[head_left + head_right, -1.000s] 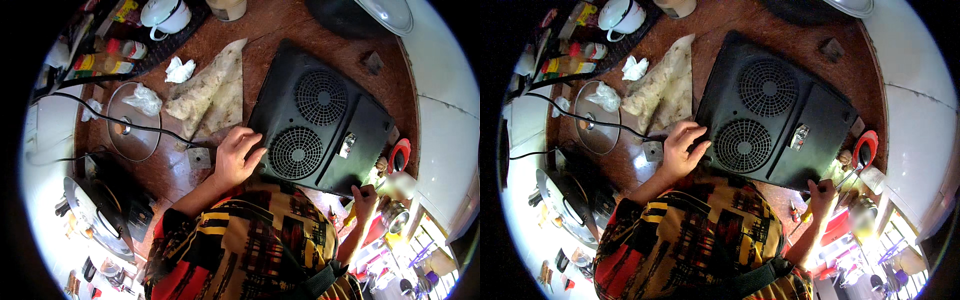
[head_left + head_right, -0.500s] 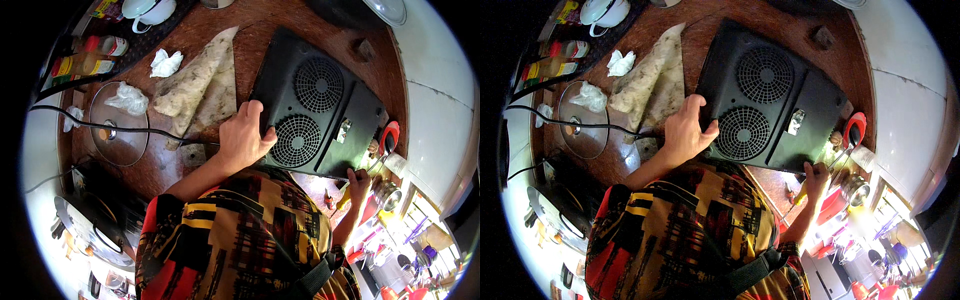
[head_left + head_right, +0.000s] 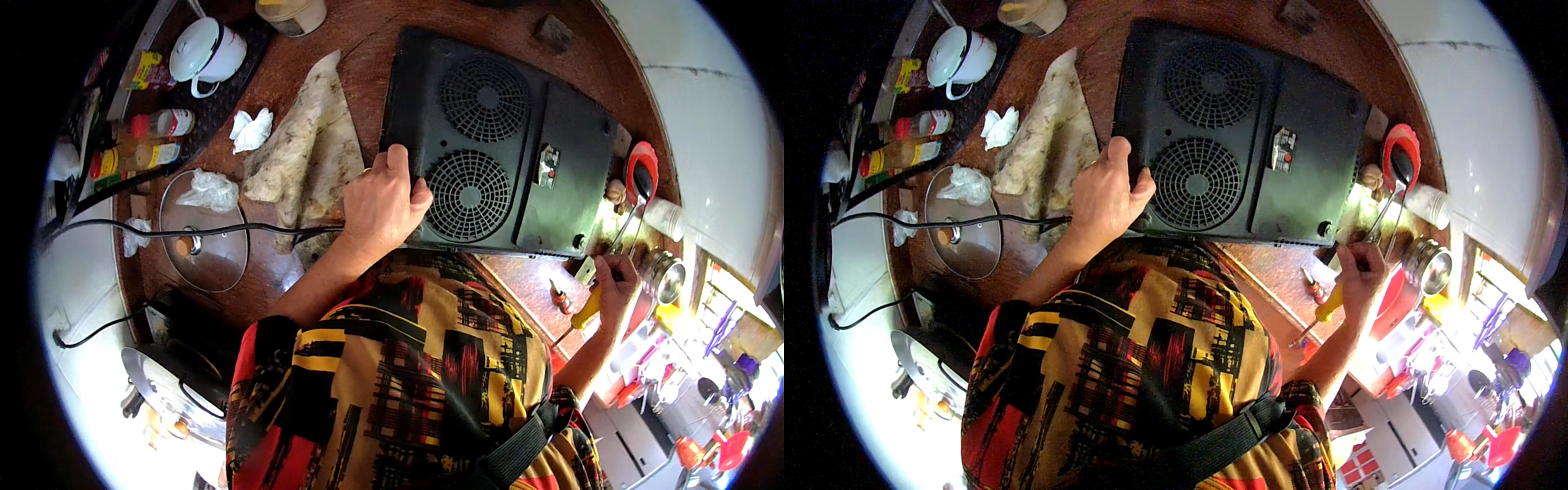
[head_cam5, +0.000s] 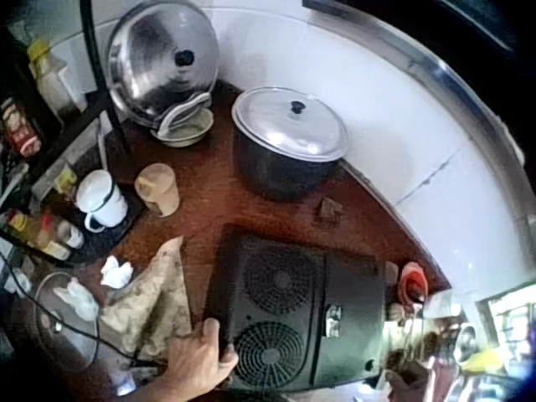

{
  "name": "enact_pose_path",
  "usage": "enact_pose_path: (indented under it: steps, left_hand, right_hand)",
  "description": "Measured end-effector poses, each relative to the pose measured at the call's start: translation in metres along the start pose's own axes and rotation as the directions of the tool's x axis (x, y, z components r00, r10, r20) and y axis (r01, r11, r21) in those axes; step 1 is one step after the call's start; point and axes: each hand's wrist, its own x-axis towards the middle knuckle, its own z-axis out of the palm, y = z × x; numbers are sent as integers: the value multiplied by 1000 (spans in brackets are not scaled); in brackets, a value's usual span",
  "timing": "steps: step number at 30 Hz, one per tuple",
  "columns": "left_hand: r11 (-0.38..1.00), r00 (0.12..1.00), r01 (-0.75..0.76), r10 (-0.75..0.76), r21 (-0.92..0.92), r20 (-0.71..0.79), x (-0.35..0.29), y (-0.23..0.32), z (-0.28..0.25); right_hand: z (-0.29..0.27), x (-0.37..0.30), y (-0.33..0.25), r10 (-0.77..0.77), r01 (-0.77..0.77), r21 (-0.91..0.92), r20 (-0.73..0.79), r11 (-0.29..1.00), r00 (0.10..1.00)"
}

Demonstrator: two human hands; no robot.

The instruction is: The person repairs an induction cooktop by using a screwdriver to tighten or loosen screws on the bottom casing and then wipes the surface with a cloth.

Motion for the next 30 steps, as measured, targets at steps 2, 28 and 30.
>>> enact_pose_path:
  steps: [2,28,30]
  left_hand:
    - [999,999,-30,31,32,-36,-2,0,0]
    - [962,997,-81,73,-262,-39,-5,7,-16]
    - [976,996,-89,86,-197,-23,1,13,-18]
  right_hand:
    - [2,-7,-2,-15,14,40,29,999,999]
    - [9,-13,56,82,-56,377,-52,924,995]
    - [7,-10,61,65,-43,365,-49,930,997]
